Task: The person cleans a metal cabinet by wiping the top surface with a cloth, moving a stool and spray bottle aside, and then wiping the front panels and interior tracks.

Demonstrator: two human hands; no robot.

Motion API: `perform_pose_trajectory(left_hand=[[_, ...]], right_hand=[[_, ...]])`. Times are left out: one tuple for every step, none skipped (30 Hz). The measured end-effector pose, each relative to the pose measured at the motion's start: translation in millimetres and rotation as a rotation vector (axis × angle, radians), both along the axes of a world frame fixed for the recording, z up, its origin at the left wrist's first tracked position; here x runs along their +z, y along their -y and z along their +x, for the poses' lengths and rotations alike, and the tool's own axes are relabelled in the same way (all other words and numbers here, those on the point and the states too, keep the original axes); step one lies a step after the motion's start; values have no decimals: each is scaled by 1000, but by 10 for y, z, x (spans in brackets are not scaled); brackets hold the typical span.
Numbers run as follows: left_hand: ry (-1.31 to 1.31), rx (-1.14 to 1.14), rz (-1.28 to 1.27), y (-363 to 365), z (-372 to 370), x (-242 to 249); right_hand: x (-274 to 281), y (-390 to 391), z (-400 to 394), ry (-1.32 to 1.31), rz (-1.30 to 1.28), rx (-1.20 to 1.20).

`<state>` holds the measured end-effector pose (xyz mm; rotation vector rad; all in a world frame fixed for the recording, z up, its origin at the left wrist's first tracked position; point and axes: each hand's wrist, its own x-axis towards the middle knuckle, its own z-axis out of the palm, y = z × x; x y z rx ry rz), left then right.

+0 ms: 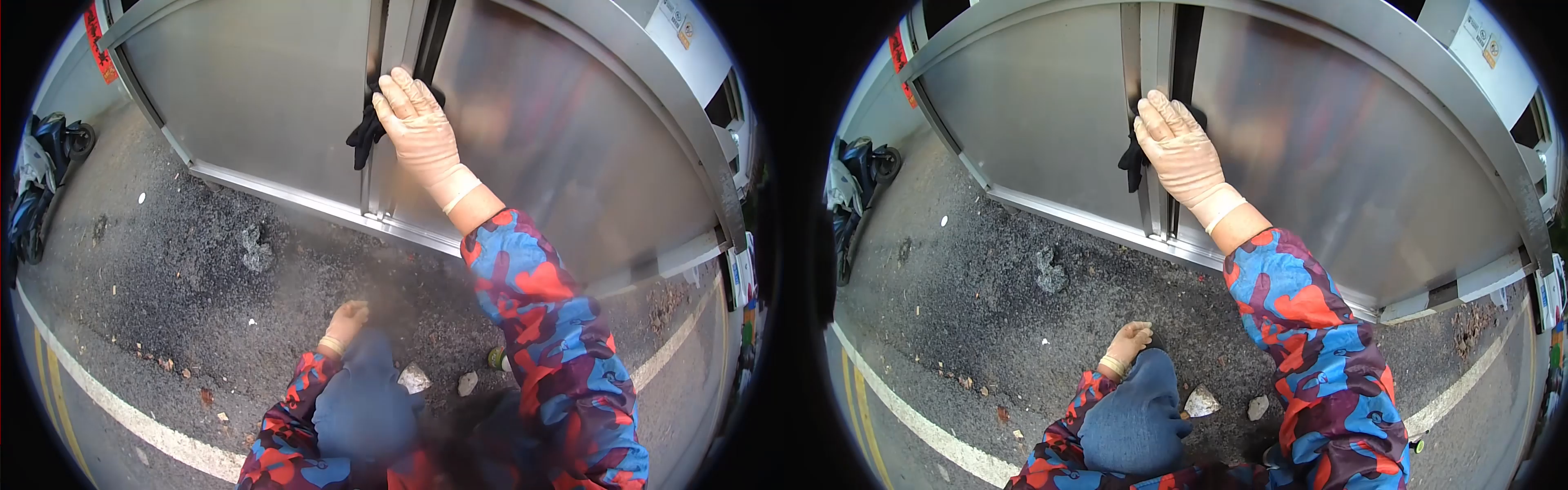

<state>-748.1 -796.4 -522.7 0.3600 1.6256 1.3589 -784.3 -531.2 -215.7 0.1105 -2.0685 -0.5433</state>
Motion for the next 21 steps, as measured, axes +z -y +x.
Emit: perform_pose_trajectory(left_hand=[[3, 0, 3, 32, 5, -1], [0, 14, 8, 48, 31, 81], [2, 18, -8, 82, 36, 114], [24, 11, -19, 97, 30, 132], [45, 10, -27, 95, 27, 148], [46, 28, -36, 112, 39, 171], [45, 33, -51, 123, 32, 148], [28, 34, -60, 128, 12, 120], [14, 30, -74, 160, -4, 91], [19, 31, -90, 176, -28, 54], [11, 31, -93, 192, -60, 35], [8, 30, -97, 215, -57, 11], [23, 24, -116, 239, -43, -3], [12, 35, -131, 242, -54, -16], [-1, 48, -142, 224, -68, -13], [12, 42, -154, 227, -55, -14], [14, 29, -151, 221, -50, 11], [20, 19, -146, 208, -29, 20], [67, 103, -81, 192, 30, 22], [67, 105, -72, 192, 47, 36], [63, 108, -61, 194, 58, 31]], right_hand=[[-260, 15, 53, 106, 5, -32], [-558, 15, 100, 195, -15, -39], [-849, 13, 127, 274, -28, -45], [-1131, 28, 159, 364, -75, -56], [-1427, 42, 157, 461, -72, -120], [-1767, 27, 133, 557, -64, -178], [-2008, 50, 175, 620, -192, -140], [-2106, 104, 229, 728, -473, -82], [-2196, 138, 226, 789, -623, -46], [-2290, 172, 224, 838, -776, -17], [-2396, 193, 174, 849, -620, -121], [-2528, 200, 155, 861, -462, -224], [-2632, 166, 158, 747, -309, -181], [-2656, 128, 190, 725, -308, -131], [-2689, 73, 223, 702, -303, -82], [-2730, 43, 273, 611, -346, -25], [-2676, 24, 355, 590, -401, 5], [-2632, -12, 446, 590, -449, -22], [-2598, -25, 562, 594, -500, -51], [-2578, -56, 649, 570, -512, -90], [-2543, -69, 758, 585, -509, -133]])
